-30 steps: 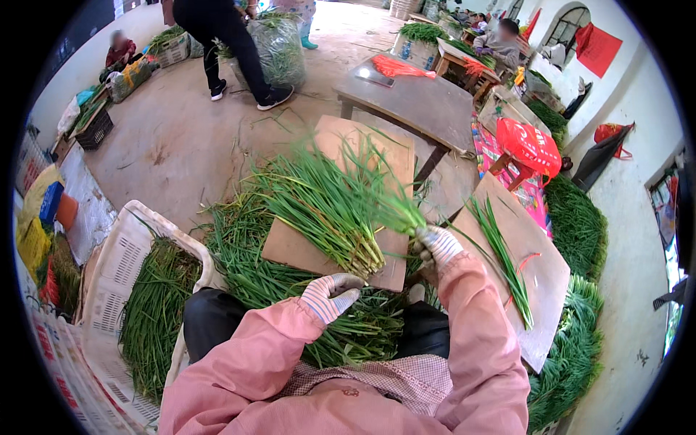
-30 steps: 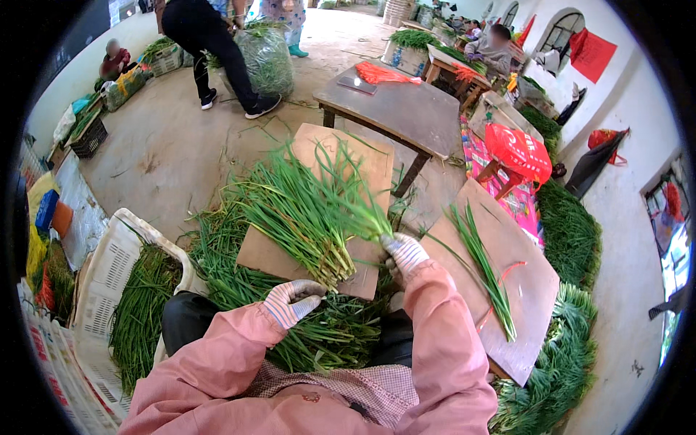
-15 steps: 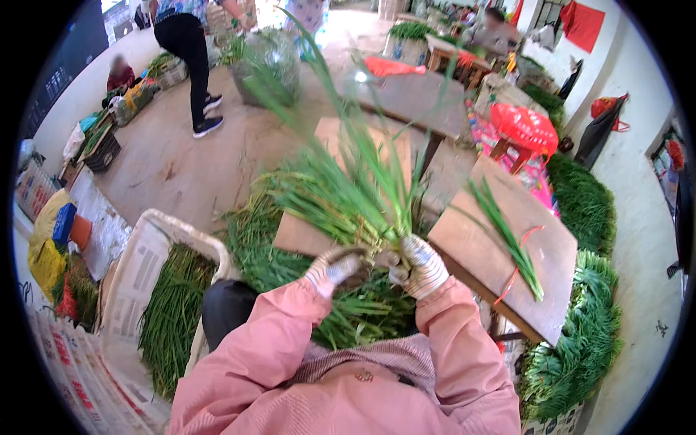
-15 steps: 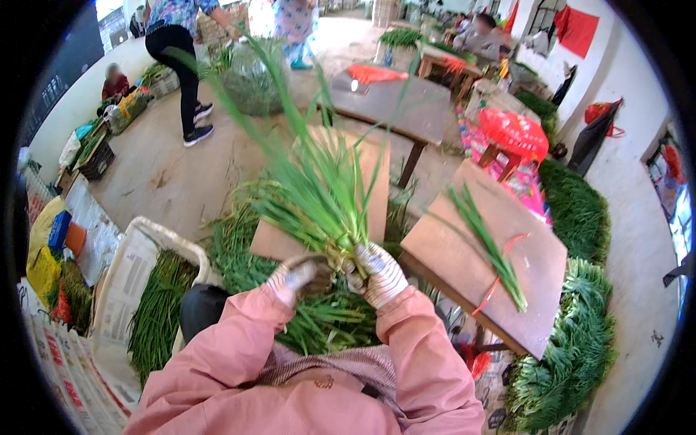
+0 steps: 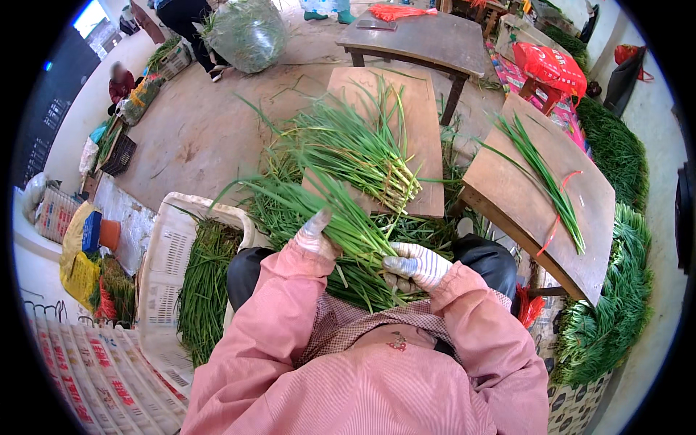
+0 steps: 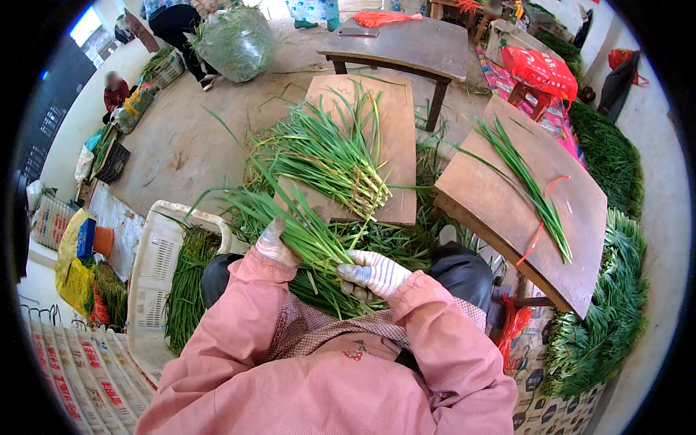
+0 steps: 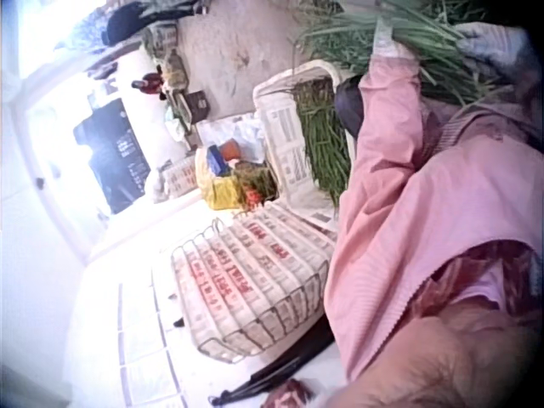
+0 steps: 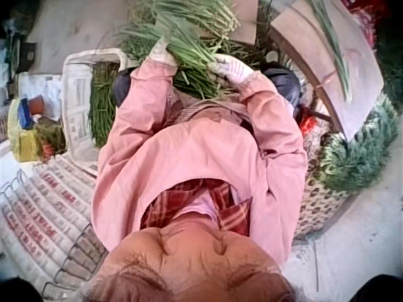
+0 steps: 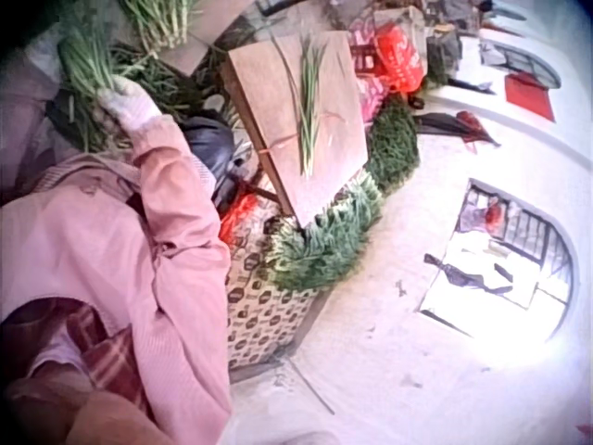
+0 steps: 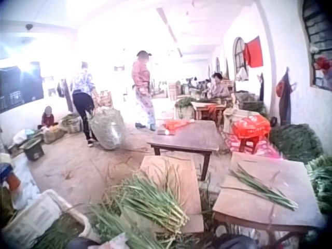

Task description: The person bundles green stalks together using red ties by hand while sitting in a large warehouse.

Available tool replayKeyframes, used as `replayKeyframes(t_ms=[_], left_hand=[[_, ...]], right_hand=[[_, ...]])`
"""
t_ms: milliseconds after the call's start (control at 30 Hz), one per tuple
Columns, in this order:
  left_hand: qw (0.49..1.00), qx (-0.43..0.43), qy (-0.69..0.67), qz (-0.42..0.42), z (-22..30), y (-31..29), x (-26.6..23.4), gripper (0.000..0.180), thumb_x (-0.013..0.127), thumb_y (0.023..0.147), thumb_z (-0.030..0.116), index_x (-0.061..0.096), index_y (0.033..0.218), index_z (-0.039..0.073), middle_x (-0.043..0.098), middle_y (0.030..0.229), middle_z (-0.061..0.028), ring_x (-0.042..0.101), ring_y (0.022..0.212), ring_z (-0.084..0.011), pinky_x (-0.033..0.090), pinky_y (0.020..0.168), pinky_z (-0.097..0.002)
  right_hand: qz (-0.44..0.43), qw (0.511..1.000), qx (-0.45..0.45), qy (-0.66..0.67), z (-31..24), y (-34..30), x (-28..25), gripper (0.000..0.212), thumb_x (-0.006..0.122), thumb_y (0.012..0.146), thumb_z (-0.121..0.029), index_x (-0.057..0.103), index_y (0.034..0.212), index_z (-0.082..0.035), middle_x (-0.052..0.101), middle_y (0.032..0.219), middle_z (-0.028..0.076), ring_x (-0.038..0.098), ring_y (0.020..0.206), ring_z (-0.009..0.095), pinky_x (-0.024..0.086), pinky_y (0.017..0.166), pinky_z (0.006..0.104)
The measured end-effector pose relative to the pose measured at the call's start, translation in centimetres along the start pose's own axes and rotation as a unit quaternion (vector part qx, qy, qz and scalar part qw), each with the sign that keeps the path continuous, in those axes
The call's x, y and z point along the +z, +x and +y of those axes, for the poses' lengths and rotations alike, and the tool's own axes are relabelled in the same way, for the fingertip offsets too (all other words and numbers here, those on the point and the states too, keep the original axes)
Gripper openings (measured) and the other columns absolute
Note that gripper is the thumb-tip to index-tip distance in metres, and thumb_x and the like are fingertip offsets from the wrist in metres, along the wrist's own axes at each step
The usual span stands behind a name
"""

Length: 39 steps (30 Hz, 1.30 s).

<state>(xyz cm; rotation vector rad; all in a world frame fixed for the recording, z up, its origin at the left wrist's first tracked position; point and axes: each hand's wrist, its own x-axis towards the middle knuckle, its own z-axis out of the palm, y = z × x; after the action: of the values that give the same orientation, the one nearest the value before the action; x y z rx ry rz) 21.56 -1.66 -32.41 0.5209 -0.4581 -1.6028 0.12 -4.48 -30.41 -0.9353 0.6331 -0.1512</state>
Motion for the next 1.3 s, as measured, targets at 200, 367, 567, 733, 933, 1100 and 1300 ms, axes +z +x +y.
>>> replayKeyframes(t_ms=[200,367,567,733,933,1100,1300], left_hand=[[0.99,0.074,-0.054,0.106,2.6,2.2,3.2,0.03,0.066,0.076,0.013,0.055,0.104,0.009,0.06,0.092,-0.0087,0.058,0.088,-0.0255,0.049,0.078,-0.0425],[0.983,0.132,-0.046,0.12,4.0,1.8,5.4,0.025,0.064,0.078,0.018,0.056,0.102,0.015,0.057,0.099,-0.007,0.056,0.091,-0.0253,0.047,0.08,-0.0463],[0.972,0.191,0.096,0.094,1.2,2.0,4.7,0.042,0.07,0.074,0.029,0.052,0.107,0.009,0.053,0.109,-0.0095,0.05,0.1,-0.0245,0.043,0.086,-0.0438],[0.932,0.194,0.247,0.183,1.7,0.6,2.7,0.049,0.071,0.071,0.036,0.054,0.101,0.002,0.056,0.098,-0.0097,0.054,0.087,-0.0194,0.045,0.079,-0.0343],[0.941,0.262,0.102,0.188,3.9,0.6,2.7,0.045,0.073,0.071,0.026,0.053,0.107,0.008,0.055,0.099,-0.0044,0.054,0.09,-0.0204,0.048,0.08,-0.0379],[0.9,0.354,0.085,0.242,10.1,-0.1,1.3,0.049,0.074,0.069,0.032,0.053,0.107,0.009,0.055,0.097,-0.0038,0.053,0.091,-0.0202,0.048,0.081,-0.0377],[0.933,0.241,0.197,0.182,13.4,-1.7,-0.4,0.045,0.073,0.07,0.024,0.053,0.105,0.005,0.056,0.085,-0.0067,0.057,0.077,-0.0219,0.051,0.072,-0.039]], right_hand=[[-0.046,0.986,-0.075,0.138,-2.6,-0.3,-2.1,0.058,0.058,0.082,-0.021,0.031,0.131,-0.008,0.058,0.081,0.004,0.054,0.051,0.011,0.043,0.046,0.0214],[-0.027,0.98,-0.157,0.118,0.7,0.5,-5.3,0.083,0.065,0.072,-0.012,0.016,0.138,-0.023,0.055,0.093,0.016,0.056,0.058,0.017,0.048,0.054,0.0298],[-0.006,0.968,-0.247,0.039,-0.6,5.2,0.9,0.037,0.072,0.068,-0.027,0.055,0.09,-0.002,0.054,0.066,0.005,0.052,0.053,0.014,0.042,0.046,0.0261],[0.064,0.976,-0.208,-0.032,-0.4,4.8,1.2,0.038,0.052,0.085,-0.043,0.055,0.078,-0.006,0.049,0.054,0.001,0.047,0.043,0.011,0.038,0.04,0.0241],[0.144,0.974,-0.174,0.012,0.7,3.8,-0.6,0.037,0.051,0.085,-0.04,0.052,0.064,-0.009,0.041,0.047,-0.003,0.034,0.036,0.007,0.027,0.034,0.0225],[0.176,0.948,-0.187,-0.189,5.2,3.2,-2.5,0.032,0.052,0.086,-0.033,0.057,0.066,-0.008,0.048,0.054,-0.003,0.042,0.048,0.006,0.034,0.043,0.0222],[-0.085,0.739,0.098,-0.661,5.5,-0.1,-1.3,0.064,0.056,0.076,-0.047,0.038,0.128,-0.014,0.059,0.098,0.022,0.056,0.092,0.038,0.044,0.081,0.039]])
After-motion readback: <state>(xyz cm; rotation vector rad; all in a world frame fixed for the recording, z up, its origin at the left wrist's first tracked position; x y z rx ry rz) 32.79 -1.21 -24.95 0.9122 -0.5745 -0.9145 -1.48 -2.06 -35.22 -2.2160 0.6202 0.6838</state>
